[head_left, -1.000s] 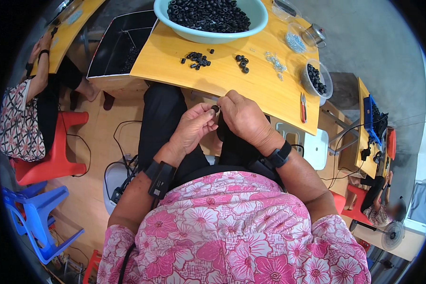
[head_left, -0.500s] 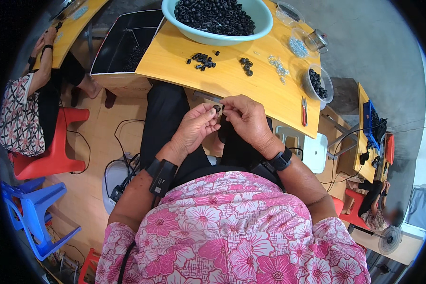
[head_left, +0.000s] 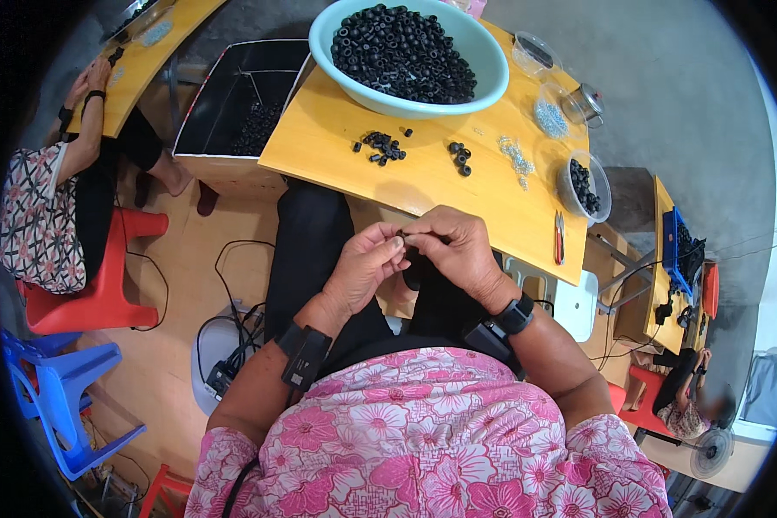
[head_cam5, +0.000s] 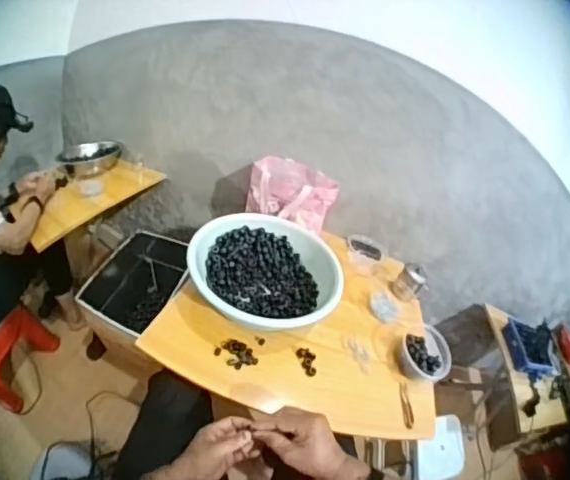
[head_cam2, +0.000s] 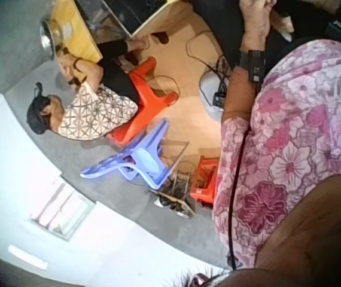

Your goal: Assembling small metal components into black plastic housings at a production workstation.

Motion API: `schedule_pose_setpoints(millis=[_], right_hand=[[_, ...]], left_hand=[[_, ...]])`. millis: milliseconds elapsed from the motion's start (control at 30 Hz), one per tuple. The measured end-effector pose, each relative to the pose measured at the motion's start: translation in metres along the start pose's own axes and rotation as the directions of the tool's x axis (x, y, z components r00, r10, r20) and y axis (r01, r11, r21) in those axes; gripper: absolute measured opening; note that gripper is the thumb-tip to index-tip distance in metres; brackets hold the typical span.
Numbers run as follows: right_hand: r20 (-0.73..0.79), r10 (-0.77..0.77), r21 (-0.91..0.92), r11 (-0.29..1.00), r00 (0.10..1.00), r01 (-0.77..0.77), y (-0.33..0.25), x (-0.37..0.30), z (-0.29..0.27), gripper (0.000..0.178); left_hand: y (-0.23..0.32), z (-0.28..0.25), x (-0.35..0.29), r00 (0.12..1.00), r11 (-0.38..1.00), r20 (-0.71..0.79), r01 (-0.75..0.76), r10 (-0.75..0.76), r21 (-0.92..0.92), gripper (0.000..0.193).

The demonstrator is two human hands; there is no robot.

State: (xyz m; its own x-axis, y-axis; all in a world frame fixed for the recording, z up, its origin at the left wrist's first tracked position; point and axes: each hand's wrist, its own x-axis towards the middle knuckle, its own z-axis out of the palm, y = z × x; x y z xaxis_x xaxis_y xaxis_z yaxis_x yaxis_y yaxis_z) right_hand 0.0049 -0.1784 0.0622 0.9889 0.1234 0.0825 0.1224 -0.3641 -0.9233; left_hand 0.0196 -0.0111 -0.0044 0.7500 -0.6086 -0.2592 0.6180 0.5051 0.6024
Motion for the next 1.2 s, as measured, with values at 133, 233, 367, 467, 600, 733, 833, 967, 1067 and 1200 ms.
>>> schedule_pose_setpoints(millis=[133,233,367,467,600,733,833,967,1067,1200], right_hand=[[-0.143,0.012,-0.029,0.999,0.99,-0.016,0.01,0.032,-0.007,0.017],[-0.226,-0.063,-0.238,0.971,0.972,0.007,0.013,0.062,-0.011,0.021],[-0.224,-0.127,-0.338,0.94,0.966,0.045,0.024,0.087,-0.009,0.023],[-0.224,-0.046,-0.378,0.925,0.974,-0.044,0.029,0.096,-0.006,0.025],[-0.248,-0.05,-0.426,0.903,0.967,-0.062,0.032,0.1,-0.003,0.022],[-0.263,-0.064,-0.423,0.905,0.963,-0.055,0.031,0.097,-0.002,0.015],[-0.249,-0.056,-0.407,0.912,0.967,-0.052,0.029,0.087,-0.006,0.01],[-0.206,0.115,-0.11,0.984,0.972,-0.14,0.023,0.055,-0.01,0.007],[-0.126,0.186,0.255,0.955,0.974,-0.149,0.016,0.028,-0.013,0.006],[-0.05,0.144,0.141,0.981,0.988,-0.136,0.012,-0.005,-0.015,0.007]], left_hand=[[0.001,-0.005,0.002,1.0,0.999,0.001,-0.009,0.009,-0.042,0.012],[0.001,-0.006,0.003,1.0,0.999,0.019,0.02,-0.02,-0.037,0.012],[0.005,0.002,0.002,0.997,0.999,-0.058,0.045,-0.046,-0.018,0.011],[0.002,-0.004,0.004,0.999,0.996,-0.003,0.043,-0.043,-0.078,0.013],[0.0,-0.005,0.004,0.999,0.996,-0.005,0.047,-0.047,-0.071,0.013],[-0.002,-0.006,0.003,0.999,0.997,-0.005,0.046,-0.046,-0.056,0.013],[-0.002,-0.006,0.003,0.999,0.999,0.0,0.037,-0.037,-0.039,0.013],[-0.001,-0.007,0.0,1.0,1.0,0.0,0.006,-0.006,0.002,0.014],[-0.001,-0.007,0.002,0.998,0.999,0.062,-0.031,0.03,0.018,0.014],[-0.001,0.002,-0.003,0.993,0.995,0.095,-0.073,0.067,0.061,0.014]])
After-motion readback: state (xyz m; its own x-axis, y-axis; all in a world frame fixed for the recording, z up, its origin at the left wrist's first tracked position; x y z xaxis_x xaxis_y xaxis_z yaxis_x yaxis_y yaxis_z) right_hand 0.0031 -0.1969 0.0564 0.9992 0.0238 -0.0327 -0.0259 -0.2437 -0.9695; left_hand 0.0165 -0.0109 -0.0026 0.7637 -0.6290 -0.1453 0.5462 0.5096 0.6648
